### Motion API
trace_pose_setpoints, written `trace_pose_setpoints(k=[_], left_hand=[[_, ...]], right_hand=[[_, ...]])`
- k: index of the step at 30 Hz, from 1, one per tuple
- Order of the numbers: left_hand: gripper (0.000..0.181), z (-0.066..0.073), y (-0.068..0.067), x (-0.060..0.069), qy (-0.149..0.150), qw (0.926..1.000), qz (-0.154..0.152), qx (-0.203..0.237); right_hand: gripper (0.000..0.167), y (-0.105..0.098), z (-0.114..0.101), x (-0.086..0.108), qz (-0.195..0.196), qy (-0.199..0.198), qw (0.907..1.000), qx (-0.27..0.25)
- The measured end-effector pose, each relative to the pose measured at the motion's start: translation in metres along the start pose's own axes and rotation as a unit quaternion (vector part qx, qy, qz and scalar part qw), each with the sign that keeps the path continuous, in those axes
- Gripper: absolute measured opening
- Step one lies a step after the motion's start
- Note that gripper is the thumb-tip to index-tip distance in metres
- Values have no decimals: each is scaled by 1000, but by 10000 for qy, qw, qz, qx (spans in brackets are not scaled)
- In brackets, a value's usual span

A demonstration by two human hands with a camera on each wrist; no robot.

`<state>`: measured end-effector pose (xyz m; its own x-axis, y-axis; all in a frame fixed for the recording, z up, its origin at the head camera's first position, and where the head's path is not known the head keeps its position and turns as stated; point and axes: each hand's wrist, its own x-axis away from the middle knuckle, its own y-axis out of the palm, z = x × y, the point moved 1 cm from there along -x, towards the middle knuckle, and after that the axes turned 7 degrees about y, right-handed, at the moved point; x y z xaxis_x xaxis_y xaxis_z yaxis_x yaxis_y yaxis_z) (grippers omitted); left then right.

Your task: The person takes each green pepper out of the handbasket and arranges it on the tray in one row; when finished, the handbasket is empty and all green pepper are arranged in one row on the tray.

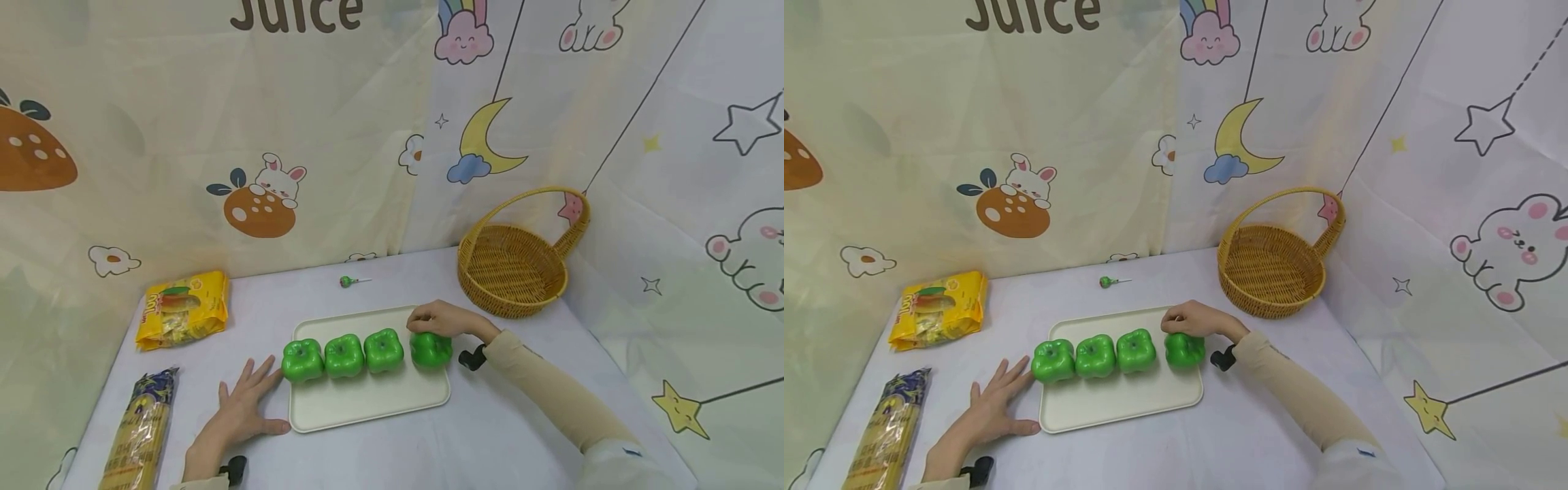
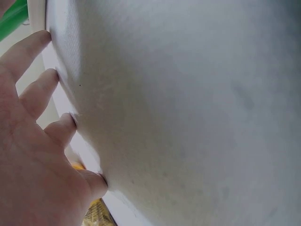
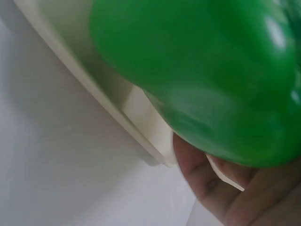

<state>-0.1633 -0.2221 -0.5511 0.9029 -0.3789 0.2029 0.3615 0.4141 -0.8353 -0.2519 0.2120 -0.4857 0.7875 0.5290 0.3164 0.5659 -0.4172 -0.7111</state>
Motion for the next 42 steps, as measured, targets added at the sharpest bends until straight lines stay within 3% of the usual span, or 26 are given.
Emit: trace_pose_setpoints(k=[13,28,37,42], left_hand=[[119,3,-1,1,14,10000,-13,3],[121,-1,-1,-1,33,10000,5,41],[119,1,-1,0,32,10000,4,19],[119,1,-1,1,29,10000,10,18]], right_hand=[[32,1,-4,-16,694,4,9968,-393],[36,-2,-8,-36,554,206,9953,-761],[44,-7,-13,-30,598,380,9931,-932],[44,-9,-15,-18,669,244,9949,-715]])
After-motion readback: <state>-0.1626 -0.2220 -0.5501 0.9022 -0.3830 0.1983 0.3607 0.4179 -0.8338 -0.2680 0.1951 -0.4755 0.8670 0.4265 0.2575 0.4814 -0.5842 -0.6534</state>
